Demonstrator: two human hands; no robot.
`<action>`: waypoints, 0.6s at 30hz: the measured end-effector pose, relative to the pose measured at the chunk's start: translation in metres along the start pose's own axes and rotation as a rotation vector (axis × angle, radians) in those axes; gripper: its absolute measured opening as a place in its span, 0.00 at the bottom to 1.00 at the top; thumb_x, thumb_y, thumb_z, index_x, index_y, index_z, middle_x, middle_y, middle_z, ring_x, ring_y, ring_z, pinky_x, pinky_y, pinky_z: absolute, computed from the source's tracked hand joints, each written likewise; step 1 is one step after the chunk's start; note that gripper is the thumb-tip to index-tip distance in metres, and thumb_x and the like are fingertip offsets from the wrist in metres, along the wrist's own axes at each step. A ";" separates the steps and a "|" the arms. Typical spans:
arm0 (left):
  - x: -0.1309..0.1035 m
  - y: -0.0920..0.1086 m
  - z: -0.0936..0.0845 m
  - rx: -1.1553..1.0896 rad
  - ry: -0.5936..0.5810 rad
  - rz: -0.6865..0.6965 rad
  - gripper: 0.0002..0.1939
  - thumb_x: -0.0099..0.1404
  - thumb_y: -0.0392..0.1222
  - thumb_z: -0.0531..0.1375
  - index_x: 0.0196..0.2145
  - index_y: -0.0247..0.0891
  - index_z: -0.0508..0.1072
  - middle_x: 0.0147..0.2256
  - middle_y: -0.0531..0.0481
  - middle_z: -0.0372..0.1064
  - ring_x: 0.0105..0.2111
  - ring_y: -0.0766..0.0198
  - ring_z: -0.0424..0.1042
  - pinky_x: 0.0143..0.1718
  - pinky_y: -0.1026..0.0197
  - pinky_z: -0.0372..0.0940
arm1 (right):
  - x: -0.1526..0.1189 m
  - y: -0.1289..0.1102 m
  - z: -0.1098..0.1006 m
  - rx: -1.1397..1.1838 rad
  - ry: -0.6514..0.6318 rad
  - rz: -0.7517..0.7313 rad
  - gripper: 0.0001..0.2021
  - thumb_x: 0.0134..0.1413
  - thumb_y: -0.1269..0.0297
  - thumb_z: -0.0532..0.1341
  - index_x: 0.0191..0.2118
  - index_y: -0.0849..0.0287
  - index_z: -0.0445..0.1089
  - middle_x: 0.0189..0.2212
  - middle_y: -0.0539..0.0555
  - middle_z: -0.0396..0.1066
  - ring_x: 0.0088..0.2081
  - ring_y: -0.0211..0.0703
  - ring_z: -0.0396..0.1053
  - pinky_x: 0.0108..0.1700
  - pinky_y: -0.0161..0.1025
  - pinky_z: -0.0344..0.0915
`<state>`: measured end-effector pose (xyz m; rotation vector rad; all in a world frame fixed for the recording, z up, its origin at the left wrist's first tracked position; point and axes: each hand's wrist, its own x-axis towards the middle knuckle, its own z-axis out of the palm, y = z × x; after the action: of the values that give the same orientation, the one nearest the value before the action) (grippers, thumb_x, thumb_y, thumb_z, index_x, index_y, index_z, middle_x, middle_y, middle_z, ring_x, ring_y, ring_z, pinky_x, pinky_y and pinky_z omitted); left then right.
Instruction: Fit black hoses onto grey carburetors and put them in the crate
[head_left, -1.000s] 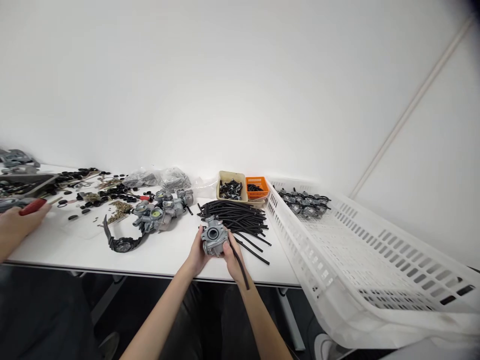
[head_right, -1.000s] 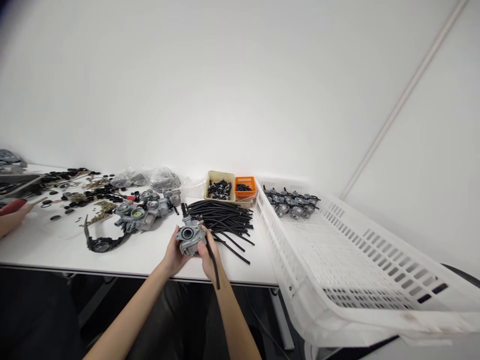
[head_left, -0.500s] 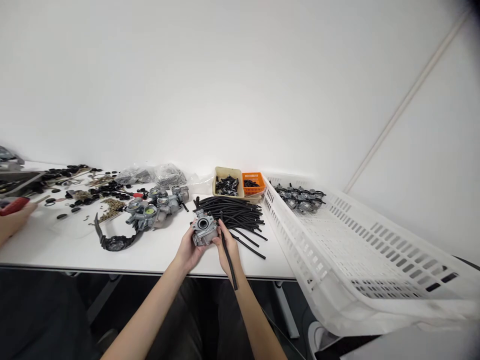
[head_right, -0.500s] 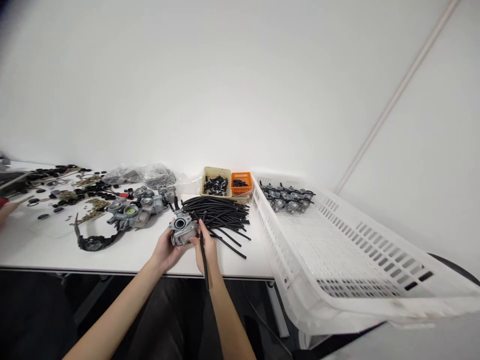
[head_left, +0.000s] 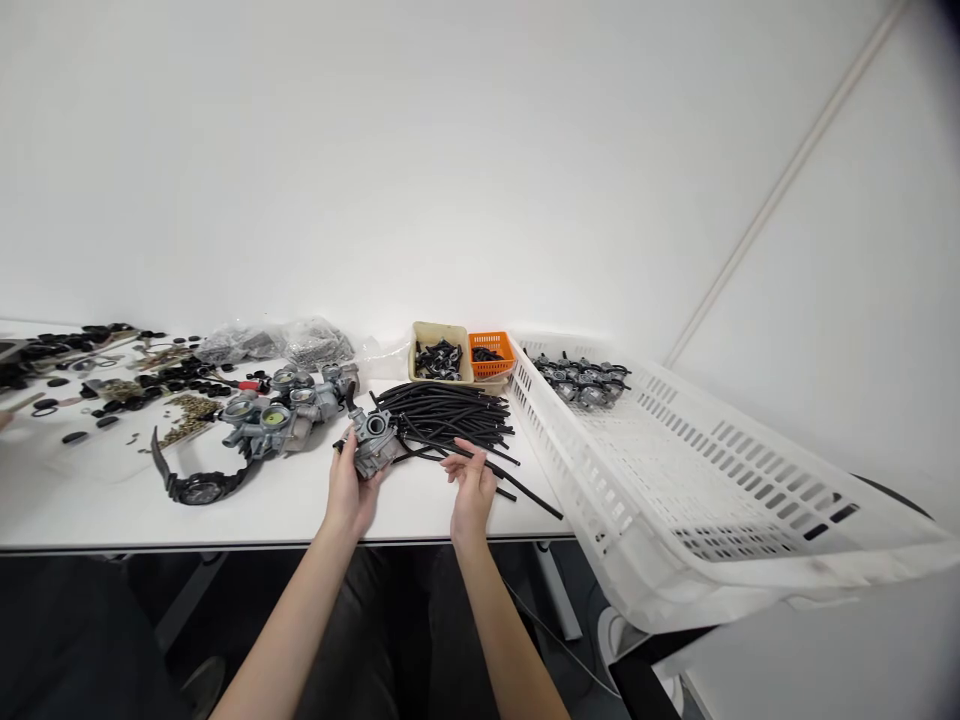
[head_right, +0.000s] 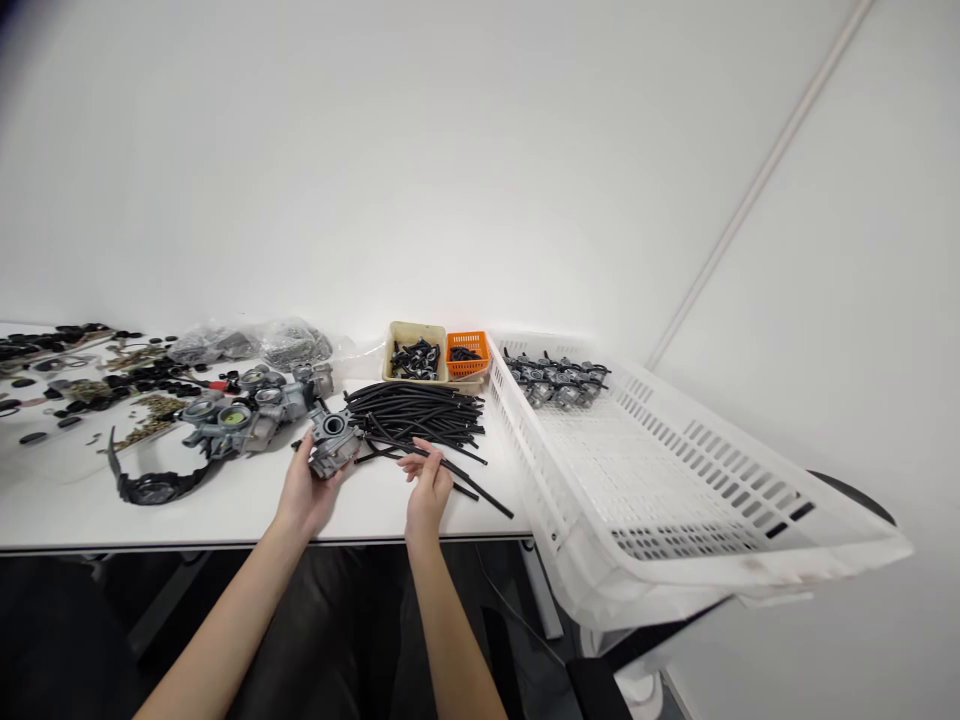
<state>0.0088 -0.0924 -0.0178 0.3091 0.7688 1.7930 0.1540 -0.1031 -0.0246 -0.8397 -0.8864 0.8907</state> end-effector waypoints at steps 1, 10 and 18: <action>0.000 0.000 0.000 -0.003 0.004 0.004 0.13 0.65 0.42 0.56 0.48 0.44 0.68 0.46 0.48 0.72 0.42 0.63 0.73 0.36 0.61 0.71 | 0.000 -0.001 0.000 0.014 0.036 0.008 0.26 0.60 0.44 0.48 0.38 0.62 0.72 0.22 0.54 0.72 0.24 0.38 0.64 0.27 0.35 0.59; -0.007 0.000 0.005 0.115 0.050 0.107 0.12 0.63 0.42 0.58 0.45 0.48 0.71 0.46 0.51 0.71 0.40 0.64 0.73 0.33 0.64 0.71 | 0.001 0.004 -0.001 -0.075 0.087 0.031 0.25 0.57 0.43 0.50 0.32 0.62 0.70 0.20 0.51 0.67 0.23 0.38 0.62 0.27 0.35 0.59; -0.007 -0.003 0.007 0.159 0.084 0.109 0.18 0.57 0.45 0.64 0.46 0.49 0.72 0.48 0.51 0.70 0.40 0.64 0.72 0.27 0.70 0.67 | 0.001 0.007 -0.002 -0.121 0.150 0.009 0.26 0.56 0.41 0.49 0.30 0.61 0.68 0.18 0.48 0.63 0.22 0.37 0.61 0.25 0.34 0.56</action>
<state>0.0173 -0.0961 -0.0130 0.3885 0.9728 1.8600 0.1545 -0.1003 -0.0311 -1.0027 -0.8117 0.7771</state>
